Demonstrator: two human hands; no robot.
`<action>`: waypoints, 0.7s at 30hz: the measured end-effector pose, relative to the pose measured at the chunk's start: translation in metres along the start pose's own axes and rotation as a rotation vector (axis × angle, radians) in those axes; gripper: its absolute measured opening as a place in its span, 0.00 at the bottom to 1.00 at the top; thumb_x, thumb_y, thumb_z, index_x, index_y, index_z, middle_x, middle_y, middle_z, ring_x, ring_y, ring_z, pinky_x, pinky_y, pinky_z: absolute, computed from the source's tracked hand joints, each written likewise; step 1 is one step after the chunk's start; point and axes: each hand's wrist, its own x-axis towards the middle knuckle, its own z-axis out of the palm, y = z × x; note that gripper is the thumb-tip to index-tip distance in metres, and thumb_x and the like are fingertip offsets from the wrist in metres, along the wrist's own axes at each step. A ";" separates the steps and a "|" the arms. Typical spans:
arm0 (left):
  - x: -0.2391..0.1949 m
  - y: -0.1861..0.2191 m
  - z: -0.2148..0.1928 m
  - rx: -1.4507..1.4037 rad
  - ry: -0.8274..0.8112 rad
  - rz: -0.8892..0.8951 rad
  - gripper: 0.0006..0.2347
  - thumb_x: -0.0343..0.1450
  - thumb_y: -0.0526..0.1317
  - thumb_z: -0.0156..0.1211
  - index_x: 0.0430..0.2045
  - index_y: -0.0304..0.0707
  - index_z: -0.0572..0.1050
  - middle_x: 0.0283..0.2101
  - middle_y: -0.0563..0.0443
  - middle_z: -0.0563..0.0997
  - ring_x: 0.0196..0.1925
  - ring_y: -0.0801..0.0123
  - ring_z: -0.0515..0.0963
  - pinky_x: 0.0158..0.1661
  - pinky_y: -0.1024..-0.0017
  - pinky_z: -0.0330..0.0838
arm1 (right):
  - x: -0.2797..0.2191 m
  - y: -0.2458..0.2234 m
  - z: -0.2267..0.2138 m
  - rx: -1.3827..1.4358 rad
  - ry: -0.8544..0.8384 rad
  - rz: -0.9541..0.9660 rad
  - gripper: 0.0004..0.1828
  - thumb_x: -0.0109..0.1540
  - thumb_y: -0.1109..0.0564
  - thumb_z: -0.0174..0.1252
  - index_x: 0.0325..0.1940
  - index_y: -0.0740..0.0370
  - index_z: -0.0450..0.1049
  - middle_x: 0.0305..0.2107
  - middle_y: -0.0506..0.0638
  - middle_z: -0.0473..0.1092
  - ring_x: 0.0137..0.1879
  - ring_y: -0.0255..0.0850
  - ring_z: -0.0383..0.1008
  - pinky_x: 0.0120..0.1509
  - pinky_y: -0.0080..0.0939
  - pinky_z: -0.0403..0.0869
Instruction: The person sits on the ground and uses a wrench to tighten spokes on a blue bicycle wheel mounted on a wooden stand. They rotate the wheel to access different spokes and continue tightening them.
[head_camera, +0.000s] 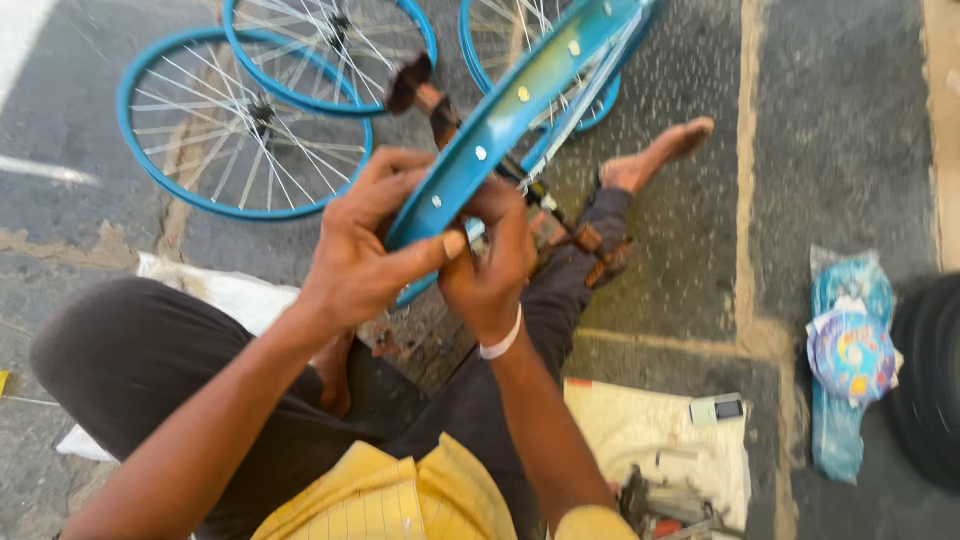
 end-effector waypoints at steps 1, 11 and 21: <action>-0.006 0.001 0.003 -0.029 0.013 -0.026 0.20 0.69 0.37 0.70 0.55 0.28 0.77 0.54 0.48 0.74 0.54 0.72 0.77 0.53 0.75 0.73 | 0.001 0.003 -0.001 0.119 0.032 0.068 0.17 0.68 0.58 0.63 0.52 0.67 0.64 0.45 0.56 0.67 0.44 0.41 0.74 0.49 0.36 0.77; -0.017 0.008 0.024 -0.075 0.326 -0.139 0.19 0.65 0.36 0.75 0.48 0.28 0.78 0.45 0.53 0.74 0.43 0.79 0.77 0.41 0.81 0.75 | 0.003 -0.007 0.002 -0.204 0.004 -0.018 0.19 0.68 0.54 0.61 0.57 0.66 0.67 0.46 0.56 0.71 0.49 0.43 0.76 0.53 0.41 0.76; 0.000 0.030 0.013 -0.039 0.134 -0.040 0.25 0.71 0.38 0.72 0.63 0.32 0.71 0.50 0.50 0.73 0.52 0.73 0.76 0.49 0.75 0.76 | 0.001 0.004 -0.015 0.213 -0.041 0.247 0.17 0.72 0.58 0.59 0.61 0.71 0.68 0.45 0.55 0.72 0.49 0.39 0.74 0.56 0.37 0.73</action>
